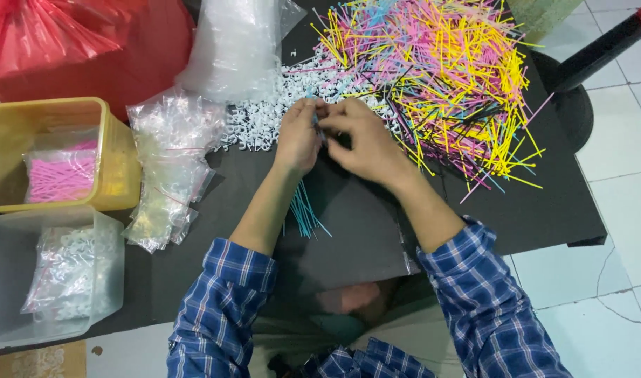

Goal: The person sorts a mixed pile of colorful cable ties on a table, picking out blue ties one by one and placing them into a neat stack. They then gather the sorted blue ties and place them into a clear plastic bag.

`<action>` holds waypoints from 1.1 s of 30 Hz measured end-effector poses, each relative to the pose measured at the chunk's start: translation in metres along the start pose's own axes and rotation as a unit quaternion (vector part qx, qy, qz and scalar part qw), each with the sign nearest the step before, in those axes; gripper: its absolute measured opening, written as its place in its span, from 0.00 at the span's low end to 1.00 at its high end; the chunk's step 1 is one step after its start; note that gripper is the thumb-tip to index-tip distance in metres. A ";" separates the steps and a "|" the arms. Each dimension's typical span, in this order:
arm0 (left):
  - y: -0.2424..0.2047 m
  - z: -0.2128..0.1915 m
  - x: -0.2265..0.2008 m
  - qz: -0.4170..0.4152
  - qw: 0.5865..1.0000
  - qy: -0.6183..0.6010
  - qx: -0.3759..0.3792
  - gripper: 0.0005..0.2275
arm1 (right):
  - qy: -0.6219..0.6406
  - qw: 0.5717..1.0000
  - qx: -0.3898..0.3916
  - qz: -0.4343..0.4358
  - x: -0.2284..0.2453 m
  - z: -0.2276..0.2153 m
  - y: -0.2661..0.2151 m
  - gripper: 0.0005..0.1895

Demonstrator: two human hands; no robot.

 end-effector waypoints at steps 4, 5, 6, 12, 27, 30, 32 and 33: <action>-0.020 0.008 -0.026 -0.026 0.999 -0.046 -0.005 0.12 | -0.079 0.995 -0.003 0.068 -0.041 -0.051 -0.009 0.13; -0.024 0.010 -0.031 -0.017 1.000 -0.017 -0.020 0.11 | -0.151 0.979 -0.010 0.134 -0.060 -0.060 -0.016 0.11; -0.029 0.011 -0.036 -0.008 0.999 0.011 -0.036 0.11 | -0.221 0.955 -0.018 0.199 -0.079 -0.070 -0.023 0.09; -0.022 0.014 -0.025 -0.028 0.999 0.019 -0.028 0.09 | -0.253 0.932 -0.025 0.259 -0.143 -0.057 -0.036 0.11; -0.015 0.004 -0.008 -0.005 0.999 -0.011 0.051 0.08 | -0.266 0.945 -0.152 0.115 -0.105 -0.055 -0.018 0.09; -0.015 0.003 -0.011 0.008 0.999 -0.014 0.041 0.08 | -0.311 0.933 -0.130 0.129 -0.115 -0.058 -0.017 0.04; -0.013 -0.001 -0.011 0.008 0.999 -0.017 0.041 0.09 | -0.323 0.930 -0.101 0.143 -0.114 -0.056 -0.016 0.08; -0.012 -0.001 -0.009 0.005 0.999 -0.020 0.042 0.09 | -0.335 0.926 -0.072 0.159 -0.115 -0.056 -0.017 0.13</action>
Point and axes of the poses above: each hand's wrist, its own y-axis towards the middle knuckle, its own z-axis out of the palm, x = y × z, the point moved 1 cm from there along y, towards the middle knuckle, and after that the axes turned 4 degrees about -z, right-handed, at the moved point
